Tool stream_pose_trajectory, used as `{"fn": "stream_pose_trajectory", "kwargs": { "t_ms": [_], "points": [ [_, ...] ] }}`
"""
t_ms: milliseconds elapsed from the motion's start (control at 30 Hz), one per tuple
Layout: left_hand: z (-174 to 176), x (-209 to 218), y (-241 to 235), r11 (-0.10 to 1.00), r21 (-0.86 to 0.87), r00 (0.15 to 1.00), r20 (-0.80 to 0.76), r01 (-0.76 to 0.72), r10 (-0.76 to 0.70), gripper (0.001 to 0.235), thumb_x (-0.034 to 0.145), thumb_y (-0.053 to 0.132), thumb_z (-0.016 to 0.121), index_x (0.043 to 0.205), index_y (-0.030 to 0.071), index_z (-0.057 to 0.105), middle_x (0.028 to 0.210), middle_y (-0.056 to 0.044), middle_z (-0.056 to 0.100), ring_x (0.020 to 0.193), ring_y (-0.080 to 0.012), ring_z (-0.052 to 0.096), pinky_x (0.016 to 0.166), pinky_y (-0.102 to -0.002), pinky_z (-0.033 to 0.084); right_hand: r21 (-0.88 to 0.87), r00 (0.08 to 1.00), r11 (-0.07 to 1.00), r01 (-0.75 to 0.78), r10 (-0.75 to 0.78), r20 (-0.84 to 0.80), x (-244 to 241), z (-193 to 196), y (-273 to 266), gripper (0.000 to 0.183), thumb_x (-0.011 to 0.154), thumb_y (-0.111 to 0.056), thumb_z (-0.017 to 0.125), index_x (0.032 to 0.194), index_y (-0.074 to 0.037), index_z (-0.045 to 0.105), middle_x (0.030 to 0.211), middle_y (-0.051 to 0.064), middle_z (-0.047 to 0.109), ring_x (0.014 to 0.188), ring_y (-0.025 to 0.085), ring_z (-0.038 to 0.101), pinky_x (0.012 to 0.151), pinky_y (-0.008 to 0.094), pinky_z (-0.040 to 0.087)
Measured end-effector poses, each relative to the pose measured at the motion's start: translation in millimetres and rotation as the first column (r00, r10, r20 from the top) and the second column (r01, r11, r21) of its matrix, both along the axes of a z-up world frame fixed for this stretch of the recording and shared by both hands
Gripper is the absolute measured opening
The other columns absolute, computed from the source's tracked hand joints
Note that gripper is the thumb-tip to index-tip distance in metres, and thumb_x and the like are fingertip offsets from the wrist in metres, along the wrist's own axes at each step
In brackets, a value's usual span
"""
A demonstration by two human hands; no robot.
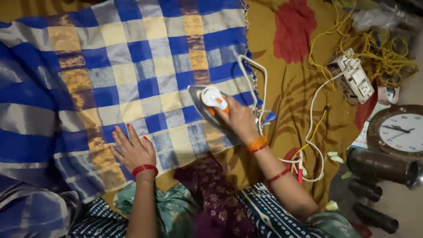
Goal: Ironing a blue and white checkered saree on a floor surface.
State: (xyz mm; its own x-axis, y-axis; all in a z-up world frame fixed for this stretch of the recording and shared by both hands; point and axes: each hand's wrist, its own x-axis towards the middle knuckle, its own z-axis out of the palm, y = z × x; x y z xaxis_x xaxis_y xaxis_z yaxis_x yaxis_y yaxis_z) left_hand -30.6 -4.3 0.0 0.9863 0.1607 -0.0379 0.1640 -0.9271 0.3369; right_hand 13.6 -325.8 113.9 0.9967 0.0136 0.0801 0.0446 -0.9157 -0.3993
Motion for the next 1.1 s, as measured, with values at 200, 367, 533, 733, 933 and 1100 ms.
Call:
{"fn": "stream_pose_trajectory", "kwargs": {
  "t_ms": [200, 367, 533, 733, 933, 1100],
  "points": [
    [-9, -1, 4, 1.000, 0.019, 1.000, -0.002, 0.005, -0.004, 0.064, 0.100, 0.030, 0.051, 0.161, 0.010, 0.042, 0.172, -0.022, 0.025, 0.159, -0.0368, 0.023, 0.125, -0.061, 0.014, -0.071, 0.992, 0.991, 0.112, -0.116, -0.058, 83, -21, -32, 0.044, 0.100, -0.045, 0.069, 0.110, -0.004, 0.059, 0.080, 0.026, 0.070, 0.074, 0.045, 0.069, 0.062, 0.053, 0.053],
    [-3, -1, 3, 1.000, -0.002, 1.000, -0.012, 0.008, -0.008, 0.065, 0.101, 0.030, 0.051, 0.162, 0.010, 0.041, 0.172, -0.022, 0.024, 0.159, -0.0372, 0.022, 0.125, -0.062, 0.013, -0.023, 0.989, 0.989, 0.148, -0.148, 0.011, 106, -35, -48, 0.043, 0.100, -0.042, 0.070, 0.108, -0.002, 0.057, 0.083, 0.027, 0.070, 0.078, 0.048, 0.069, 0.065, 0.055, 0.052],
    [-2, -2, 2, 1.000, -0.002, 1.000, -0.001, 0.008, -0.008, 0.064, 0.102, 0.029, 0.050, 0.162, 0.010, 0.040, 0.172, -0.022, 0.024, 0.159, -0.0364, 0.022, 0.125, -0.061, 0.013, 0.052, 0.984, 0.985, 0.165, -0.167, 0.055, 67, -38, -50, 0.041, 0.100, -0.039, 0.071, 0.108, -0.001, 0.057, 0.083, 0.028, 0.070, 0.078, 0.048, 0.069, 0.064, 0.054, 0.053],
    [-2, -3, 2, 1.000, 0.008, 1.000, 0.001, 0.026, -0.026, 0.063, 0.105, 0.027, 0.049, 0.164, 0.009, 0.039, 0.174, -0.021, 0.023, 0.160, -0.0361, 0.021, 0.127, -0.061, 0.013, -0.006, 0.969, 0.969, 0.246, -0.246, -0.019, -9, -32, -46, 0.043, 0.098, -0.041, 0.069, 0.113, -0.002, 0.058, 0.076, 0.026, 0.069, 0.071, 0.048, 0.068, 0.059, 0.054, 0.051],
    [-11, 9, -23, 1.000, 0.015, 0.999, 0.038, -0.015, 0.015, 0.065, 0.104, 0.027, 0.052, 0.164, 0.006, 0.041, 0.173, -0.027, 0.021, 0.161, -0.0411, 0.017, 0.124, -0.067, 0.009, -0.025, 0.932, 0.949, 0.313, -0.312, -0.187, -19, -26, -52, 0.046, 0.095, -0.047, 0.071, 0.112, -0.006, 0.061, 0.073, 0.024, 0.068, 0.070, 0.046, 0.068, 0.059, 0.053, 0.051],
    [7, 52, -109, 0.943, -0.070, 0.942, -0.061, 0.325, -0.330, 0.070, 0.096, 0.035, 0.057, 0.161, 0.014, 0.037, 0.170, -0.019, 0.021, 0.159, -0.0336, 0.018, 0.123, -0.065, 0.004, 0.256, 0.989, 0.956, 0.145, -0.142, -0.031, -1, -52, -68, 0.040, 0.096, -0.042, 0.077, 0.114, -0.007, 0.067, 0.087, 0.019, 0.074, 0.076, 0.036, 0.073, 0.064, 0.043, 0.055]
  ]
}}
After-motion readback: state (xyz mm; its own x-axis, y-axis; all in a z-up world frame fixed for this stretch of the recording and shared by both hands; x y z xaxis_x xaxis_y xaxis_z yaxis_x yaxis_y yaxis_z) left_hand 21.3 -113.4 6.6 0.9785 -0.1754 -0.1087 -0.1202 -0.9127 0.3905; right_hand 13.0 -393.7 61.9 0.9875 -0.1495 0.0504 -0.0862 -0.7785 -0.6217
